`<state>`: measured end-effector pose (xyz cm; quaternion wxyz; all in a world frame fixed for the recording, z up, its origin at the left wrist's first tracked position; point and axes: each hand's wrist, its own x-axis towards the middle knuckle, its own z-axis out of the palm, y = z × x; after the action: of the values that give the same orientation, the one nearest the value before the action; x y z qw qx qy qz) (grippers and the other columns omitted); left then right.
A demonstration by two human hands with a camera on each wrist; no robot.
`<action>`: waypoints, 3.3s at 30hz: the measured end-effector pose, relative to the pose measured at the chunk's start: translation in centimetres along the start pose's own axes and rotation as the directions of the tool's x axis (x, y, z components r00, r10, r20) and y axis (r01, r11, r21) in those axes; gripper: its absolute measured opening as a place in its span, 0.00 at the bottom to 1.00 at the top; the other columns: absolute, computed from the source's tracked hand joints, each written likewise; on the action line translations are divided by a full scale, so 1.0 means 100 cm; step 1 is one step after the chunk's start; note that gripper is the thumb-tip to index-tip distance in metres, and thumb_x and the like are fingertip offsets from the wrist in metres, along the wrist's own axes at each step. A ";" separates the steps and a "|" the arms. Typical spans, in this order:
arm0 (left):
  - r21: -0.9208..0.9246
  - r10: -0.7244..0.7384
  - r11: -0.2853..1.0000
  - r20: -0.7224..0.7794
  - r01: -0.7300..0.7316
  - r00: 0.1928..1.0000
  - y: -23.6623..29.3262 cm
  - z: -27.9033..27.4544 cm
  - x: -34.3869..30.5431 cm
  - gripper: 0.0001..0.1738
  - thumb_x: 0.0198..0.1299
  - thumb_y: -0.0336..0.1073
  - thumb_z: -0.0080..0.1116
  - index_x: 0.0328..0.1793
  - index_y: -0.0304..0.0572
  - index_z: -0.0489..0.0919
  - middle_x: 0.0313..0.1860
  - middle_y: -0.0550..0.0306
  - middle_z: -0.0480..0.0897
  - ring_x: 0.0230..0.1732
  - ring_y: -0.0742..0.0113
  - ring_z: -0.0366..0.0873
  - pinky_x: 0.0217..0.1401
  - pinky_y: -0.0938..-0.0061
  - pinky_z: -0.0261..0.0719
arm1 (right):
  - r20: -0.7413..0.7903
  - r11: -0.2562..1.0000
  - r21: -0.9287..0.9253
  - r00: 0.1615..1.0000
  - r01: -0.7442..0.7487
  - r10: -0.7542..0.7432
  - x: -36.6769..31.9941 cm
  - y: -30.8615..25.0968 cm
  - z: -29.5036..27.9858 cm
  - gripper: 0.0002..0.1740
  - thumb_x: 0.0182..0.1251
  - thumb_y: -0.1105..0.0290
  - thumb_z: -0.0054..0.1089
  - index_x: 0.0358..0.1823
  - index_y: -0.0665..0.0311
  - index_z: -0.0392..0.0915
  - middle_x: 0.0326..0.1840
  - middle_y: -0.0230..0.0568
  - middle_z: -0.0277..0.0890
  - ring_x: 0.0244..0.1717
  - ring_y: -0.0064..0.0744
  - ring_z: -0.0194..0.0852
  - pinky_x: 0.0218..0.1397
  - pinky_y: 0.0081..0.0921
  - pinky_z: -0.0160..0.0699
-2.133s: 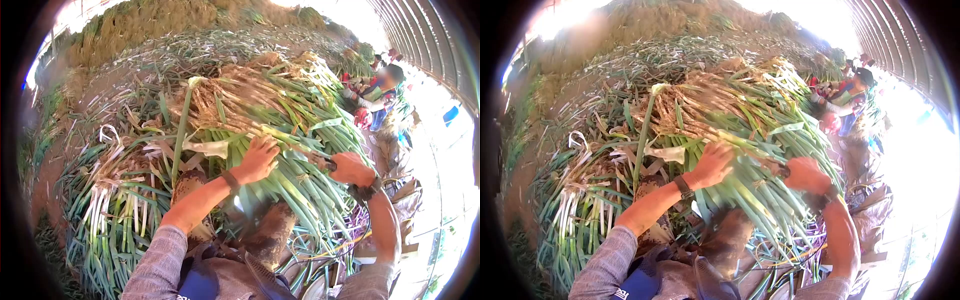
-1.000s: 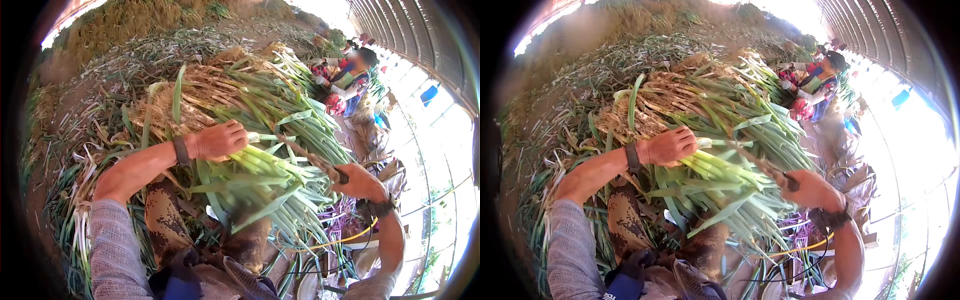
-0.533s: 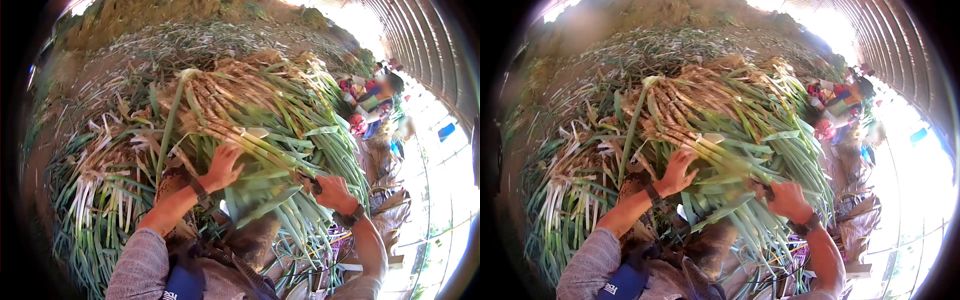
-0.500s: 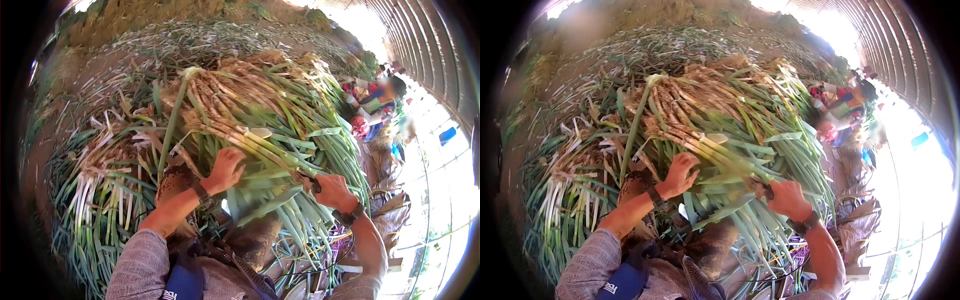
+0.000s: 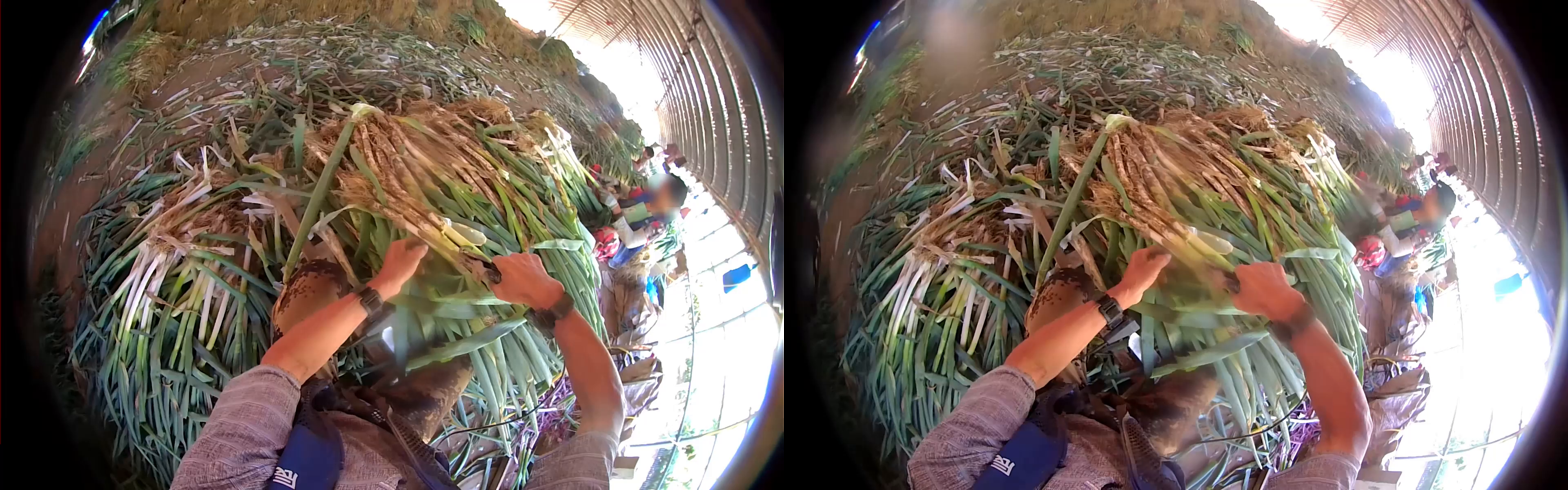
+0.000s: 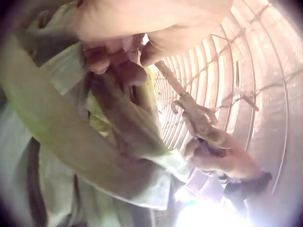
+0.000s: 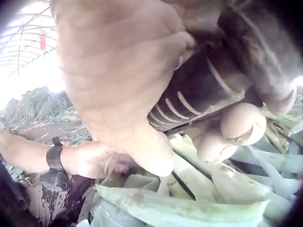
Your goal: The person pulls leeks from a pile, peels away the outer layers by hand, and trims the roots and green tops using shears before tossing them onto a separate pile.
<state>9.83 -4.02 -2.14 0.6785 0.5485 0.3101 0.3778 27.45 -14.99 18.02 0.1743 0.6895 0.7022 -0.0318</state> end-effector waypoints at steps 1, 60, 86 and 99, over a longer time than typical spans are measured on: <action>-0.173 -0.126 0.977 -0.007 0.123 0.992 0.013 0.000 -0.006 0.14 0.67 0.35 0.57 0.52 0.33 0.81 0.39 0.55 0.84 0.34 0.67 0.83 0.29 0.68 0.77 | 0.023 1.000 -0.012 1.000 0.004 -0.004 0.009 -0.002 -0.002 0.16 0.56 0.60 0.56 0.32 0.66 0.82 0.31 0.59 0.82 0.37 0.63 0.81 0.43 0.54 0.77; -0.601 -0.332 0.720 0.139 0.346 0.933 0.012 0.015 -0.007 0.19 0.73 0.38 0.53 0.66 0.42 0.71 0.51 0.54 0.81 0.35 0.65 0.85 0.18 0.75 0.73 | -0.084 0.998 0.009 0.994 0.068 -0.067 0.081 -0.014 -0.008 0.16 0.60 0.60 0.55 0.36 0.66 0.82 0.36 0.59 0.83 0.41 0.63 0.82 0.46 0.53 0.78; -0.500 -0.108 0.846 0.174 0.182 0.979 0.067 0.022 0.038 0.22 0.65 0.55 0.67 0.47 0.46 0.77 0.30 0.61 0.83 0.28 0.72 0.82 0.23 0.73 0.78 | -0.003 0.955 0.120 0.962 -0.270 0.272 -0.195 0.068 0.009 0.10 0.59 0.64 0.60 0.33 0.63 0.77 0.23 0.58 0.76 0.29 0.65 0.76 0.35 0.56 0.71; -0.722 -0.087 0.668 0.165 0.180 0.982 0.016 0.011 0.048 0.29 0.70 0.54 0.62 0.69 0.46 0.74 0.62 0.56 0.80 0.61 0.59 0.78 0.65 0.56 0.78 | -0.028 0.951 0.188 0.966 -0.247 0.257 -0.186 0.071 0.038 0.11 0.55 0.67 0.62 0.39 0.62 0.78 0.28 0.57 0.79 0.35 0.64 0.78 0.39 0.54 0.73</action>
<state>12.98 -0.36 -0.37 0.8839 0.2273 0.1317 0.3870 34.96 -33.49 21.25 0.0943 0.7872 0.6069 -0.0556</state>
